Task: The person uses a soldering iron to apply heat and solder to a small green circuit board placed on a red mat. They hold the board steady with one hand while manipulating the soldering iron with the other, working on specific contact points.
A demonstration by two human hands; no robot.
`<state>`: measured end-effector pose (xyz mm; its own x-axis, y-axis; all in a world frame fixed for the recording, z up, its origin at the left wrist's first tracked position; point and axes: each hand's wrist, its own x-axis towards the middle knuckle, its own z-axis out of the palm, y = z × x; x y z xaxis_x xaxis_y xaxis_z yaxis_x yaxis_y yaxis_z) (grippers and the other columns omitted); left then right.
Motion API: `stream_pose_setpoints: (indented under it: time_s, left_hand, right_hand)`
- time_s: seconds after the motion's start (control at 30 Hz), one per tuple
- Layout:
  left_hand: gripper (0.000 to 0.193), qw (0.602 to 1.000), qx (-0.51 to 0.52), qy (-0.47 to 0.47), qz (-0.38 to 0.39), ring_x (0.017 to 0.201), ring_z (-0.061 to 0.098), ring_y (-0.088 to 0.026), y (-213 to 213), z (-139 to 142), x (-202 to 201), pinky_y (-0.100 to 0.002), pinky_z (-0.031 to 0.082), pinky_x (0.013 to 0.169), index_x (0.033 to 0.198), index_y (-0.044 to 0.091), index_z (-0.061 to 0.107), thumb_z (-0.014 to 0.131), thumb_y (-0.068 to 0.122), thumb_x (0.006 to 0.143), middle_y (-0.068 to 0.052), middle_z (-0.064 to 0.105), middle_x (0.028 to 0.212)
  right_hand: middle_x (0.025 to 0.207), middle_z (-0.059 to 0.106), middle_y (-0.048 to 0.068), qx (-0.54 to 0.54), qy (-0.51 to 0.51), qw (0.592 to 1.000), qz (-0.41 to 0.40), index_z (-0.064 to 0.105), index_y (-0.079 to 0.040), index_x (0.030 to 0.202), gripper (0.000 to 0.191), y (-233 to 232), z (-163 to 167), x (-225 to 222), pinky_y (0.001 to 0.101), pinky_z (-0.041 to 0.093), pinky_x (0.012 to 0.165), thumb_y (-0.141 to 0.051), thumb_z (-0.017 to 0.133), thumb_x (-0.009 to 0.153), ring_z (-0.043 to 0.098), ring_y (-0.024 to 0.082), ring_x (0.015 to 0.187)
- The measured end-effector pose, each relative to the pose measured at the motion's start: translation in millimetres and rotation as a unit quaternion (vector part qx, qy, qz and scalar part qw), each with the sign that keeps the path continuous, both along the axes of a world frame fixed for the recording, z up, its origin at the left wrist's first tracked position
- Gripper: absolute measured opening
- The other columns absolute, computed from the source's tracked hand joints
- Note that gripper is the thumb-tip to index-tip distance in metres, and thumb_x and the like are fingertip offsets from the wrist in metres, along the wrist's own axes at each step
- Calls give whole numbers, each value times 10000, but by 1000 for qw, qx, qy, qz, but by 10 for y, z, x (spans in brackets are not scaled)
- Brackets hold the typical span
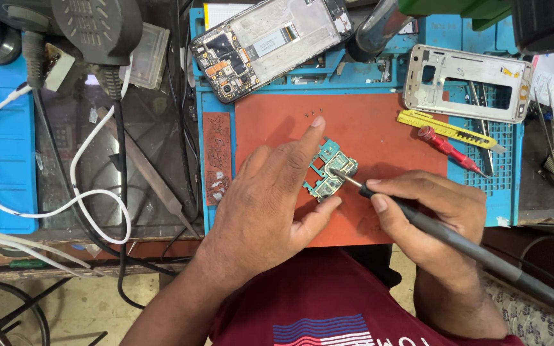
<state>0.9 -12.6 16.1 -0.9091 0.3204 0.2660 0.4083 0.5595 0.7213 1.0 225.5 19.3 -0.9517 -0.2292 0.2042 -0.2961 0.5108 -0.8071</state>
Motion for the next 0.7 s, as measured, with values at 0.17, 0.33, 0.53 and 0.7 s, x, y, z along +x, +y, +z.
stream_pose_setpoints:
  time_s: [0.17,0.33,0.53,0.7]
  left_hand:
    - [929,1000,4,2,5,1061,614,-326,5,7,-8,-444,523,971,1583,22,341,855,299,860,-153,630,1358]
    - [919,1000,0,-8,9,1024,607,-325,30,27,-7,-446,523,956,1567,14,367,860,303,848,-155,639,1333]
    - [916,1000,0,-12,6,1012,606,-323,34,27,-8,-446,526,947,1567,13,363,859,305,854,-157,638,1325]
    - [920,1000,6,-12,5,1045,614,-323,29,33,-1,-445,526,958,1576,20,355,856,301,858,-148,635,1337]
  right_hand:
    - [844,758,104,10,-4,1000,4,763,-8,1048,203,-17,27,9,226,502,574,-84,788,862,718,120,670]
    - [889,759,106,-16,10,1000,3,756,-9,1092,200,-8,35,3,228,523,613,-87,766,908,728,126,726]
    - [859,755,114,17,8,1000,1,765,-6,1055,214,10,44,12,231,506,578,-98,794,864,712,124,680]
    - [855,760,107,-1,-5,1000,6,767,-13,1054,205,5,44,8,229,509,577,-99,796,871,715,119,659]
